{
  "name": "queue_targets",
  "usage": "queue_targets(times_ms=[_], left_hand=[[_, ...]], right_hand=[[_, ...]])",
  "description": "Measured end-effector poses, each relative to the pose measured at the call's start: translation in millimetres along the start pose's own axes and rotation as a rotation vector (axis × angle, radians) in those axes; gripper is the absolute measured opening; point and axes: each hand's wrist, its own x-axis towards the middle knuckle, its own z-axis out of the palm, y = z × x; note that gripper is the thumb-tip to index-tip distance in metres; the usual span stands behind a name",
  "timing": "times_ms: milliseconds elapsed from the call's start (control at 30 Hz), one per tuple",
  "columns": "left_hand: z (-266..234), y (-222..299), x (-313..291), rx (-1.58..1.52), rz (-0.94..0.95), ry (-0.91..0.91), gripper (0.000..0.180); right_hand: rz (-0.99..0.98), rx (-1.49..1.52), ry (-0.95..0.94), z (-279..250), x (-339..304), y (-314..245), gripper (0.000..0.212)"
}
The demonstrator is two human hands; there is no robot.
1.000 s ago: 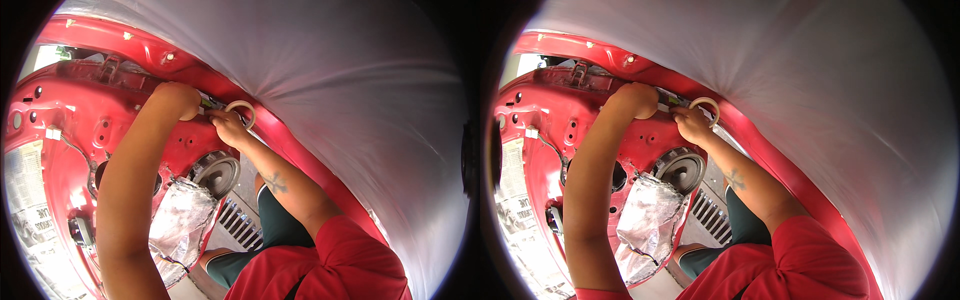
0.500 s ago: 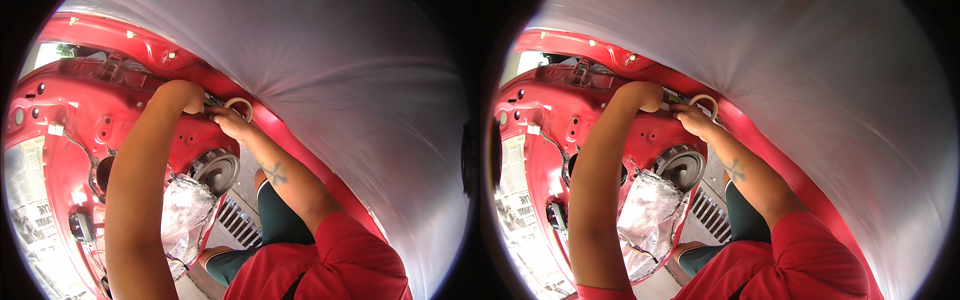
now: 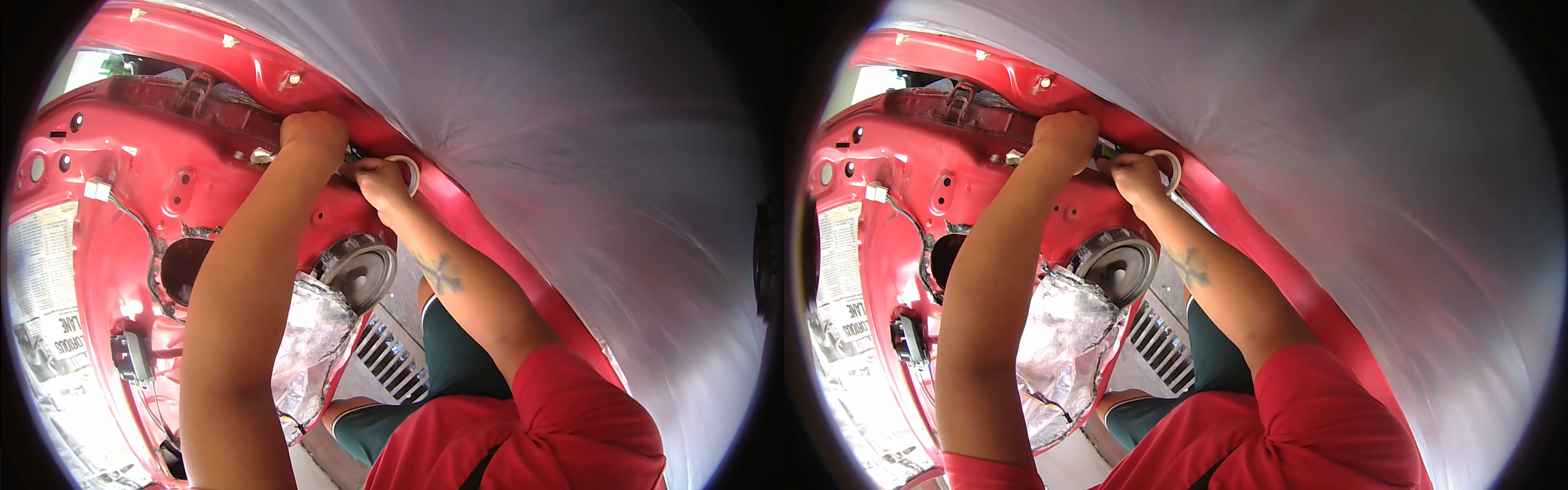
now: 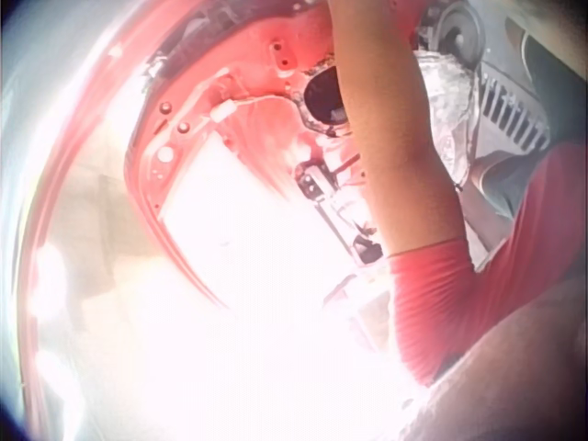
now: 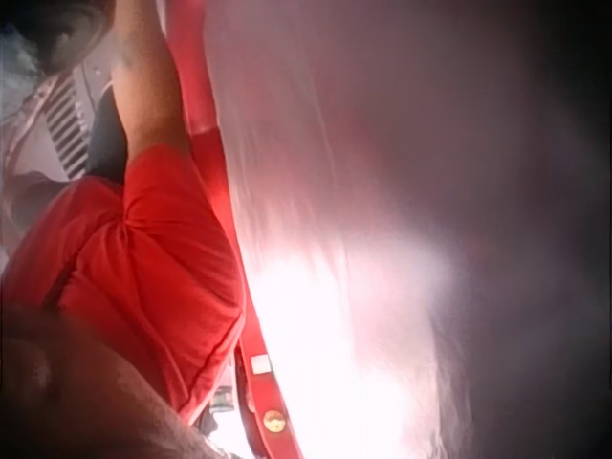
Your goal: The person applies masking tape to the edges and interior of a red car door panel. They repeatedly tear pieces of tape and press them onto the door frame and around a speaker cutout.
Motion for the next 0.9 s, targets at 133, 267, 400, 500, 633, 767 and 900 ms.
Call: queue_targets(times_ms=[133,267,400,500,633,767,900], left_hand=[[5.2,1.2,0.4,-0.015,0.07,-0.048,0.022],[-2.6,-11.0,-0.6,-0.089,0.139,-0.209,0.02],[-29.6,-17.2,-29.0,-0.128,0.196,-0.133,0.022],[-50.7,-28.6,-46.2,-0.19,0.154,-0.037,0.029],[-52.9,-56.0,-77.7,-0.464,0.315,0.333,0.037],[-55.3,-71.7,-106.4,-0.733,0.327,0.591,0.037],[-64.9,-69.2,-137.0,-1.095,0.038,0.796,0.033]], right_hand=[[-0.147,-0.175,0.012,1.3,6.1,8.4,0.02],[-0.345,-0.263,0.036,-2.9,-4.4,16.6,0.03],[-0.389,-0.398,-0.057,-5.0,-22.4,0.6,0.041],[-0.422,-0.385,-0.124,-11.1,-19.0,1.5,0.052],[-0.41,-0.611,-0.111,-7.6,-33.7,-12.9,0.059],[-0.363,-0.48,-0.129,-9.0,-37.2,-33.0,0.058],[-0.358,-0.622,-0.205,-3.0,-35.8,-32.2,0.07]])
